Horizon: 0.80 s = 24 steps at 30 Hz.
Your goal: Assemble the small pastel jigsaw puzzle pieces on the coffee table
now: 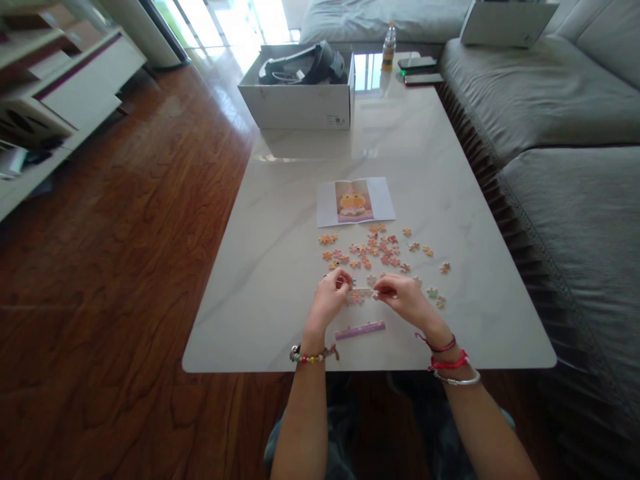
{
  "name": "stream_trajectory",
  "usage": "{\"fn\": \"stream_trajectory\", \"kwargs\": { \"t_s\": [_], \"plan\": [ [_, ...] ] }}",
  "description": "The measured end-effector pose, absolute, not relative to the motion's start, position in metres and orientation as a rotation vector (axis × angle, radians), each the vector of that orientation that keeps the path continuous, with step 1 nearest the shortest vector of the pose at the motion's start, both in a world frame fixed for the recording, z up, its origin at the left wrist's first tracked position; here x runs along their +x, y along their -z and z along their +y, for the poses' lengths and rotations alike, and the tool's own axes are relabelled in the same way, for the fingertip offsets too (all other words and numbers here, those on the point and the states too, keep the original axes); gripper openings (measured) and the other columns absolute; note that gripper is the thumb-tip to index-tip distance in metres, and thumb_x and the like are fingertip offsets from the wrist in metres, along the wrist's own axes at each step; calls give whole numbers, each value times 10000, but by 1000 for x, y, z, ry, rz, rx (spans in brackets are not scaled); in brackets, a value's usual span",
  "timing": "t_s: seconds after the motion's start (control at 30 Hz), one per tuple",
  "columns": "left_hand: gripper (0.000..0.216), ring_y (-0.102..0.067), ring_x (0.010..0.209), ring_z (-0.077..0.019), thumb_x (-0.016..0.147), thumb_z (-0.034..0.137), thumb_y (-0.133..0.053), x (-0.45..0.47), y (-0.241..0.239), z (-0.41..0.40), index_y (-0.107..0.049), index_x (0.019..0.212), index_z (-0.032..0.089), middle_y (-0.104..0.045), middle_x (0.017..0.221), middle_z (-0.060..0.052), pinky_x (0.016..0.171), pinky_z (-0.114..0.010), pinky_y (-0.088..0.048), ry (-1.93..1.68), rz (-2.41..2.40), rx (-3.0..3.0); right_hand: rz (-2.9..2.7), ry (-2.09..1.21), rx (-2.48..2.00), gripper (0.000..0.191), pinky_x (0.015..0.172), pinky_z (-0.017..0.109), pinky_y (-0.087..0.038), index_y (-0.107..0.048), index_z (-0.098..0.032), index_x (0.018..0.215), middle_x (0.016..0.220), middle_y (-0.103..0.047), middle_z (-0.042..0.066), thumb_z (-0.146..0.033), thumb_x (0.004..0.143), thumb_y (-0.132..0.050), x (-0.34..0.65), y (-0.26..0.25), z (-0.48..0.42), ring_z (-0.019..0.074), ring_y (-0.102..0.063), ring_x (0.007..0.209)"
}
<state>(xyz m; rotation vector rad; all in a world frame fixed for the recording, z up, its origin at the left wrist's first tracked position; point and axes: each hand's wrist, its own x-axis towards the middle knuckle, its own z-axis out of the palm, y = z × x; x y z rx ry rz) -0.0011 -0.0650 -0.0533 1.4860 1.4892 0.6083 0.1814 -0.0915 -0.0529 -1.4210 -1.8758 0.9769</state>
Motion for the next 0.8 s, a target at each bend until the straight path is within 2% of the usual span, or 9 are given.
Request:
{"fn": "stream_trajectory", "kwargs": {
  "t_s": [0.23, 0.57, 0.8],
  "plan": [
    [204, -543, 656, -96, 689, 116, -409, -3, 53, -64, -601, 738, 165, -584, 683, -5, 645, -214, -433, -586, 1537, 1584, -1801, -1053, -1443, 369, 681, 248, -496, -585, -223, 1017, 758, -675, 2, -55, 697, -514, 168, 53, -95, 119, -625, 687],
    [150, -575, 678, -111, 662, 115, -488, -1, 51, -66, -616, 731, 155, -626, 734, -22, 675, -231, -469, -525, 1550, 1544, -1975, -767, -1457, 313, 712, 291, -468, -597, -169, 958, 816, -644, 57, -28, 706, -477, 156, 58, -96, 153, -581, 738],
    [122, -584, 659, -101, 630, 104, -543, -1, 56, -66, -599, 729, 148, -622, 749, -22, 651, -224, -483, -565, 1532, 1496, -2014, -778, -1413, 348, 751, 312, -460, -568, -188, 1004, 904, -617, 67, -29, 707, -483, 156, 58, -97, 159, -565, 797]
  ]
}}
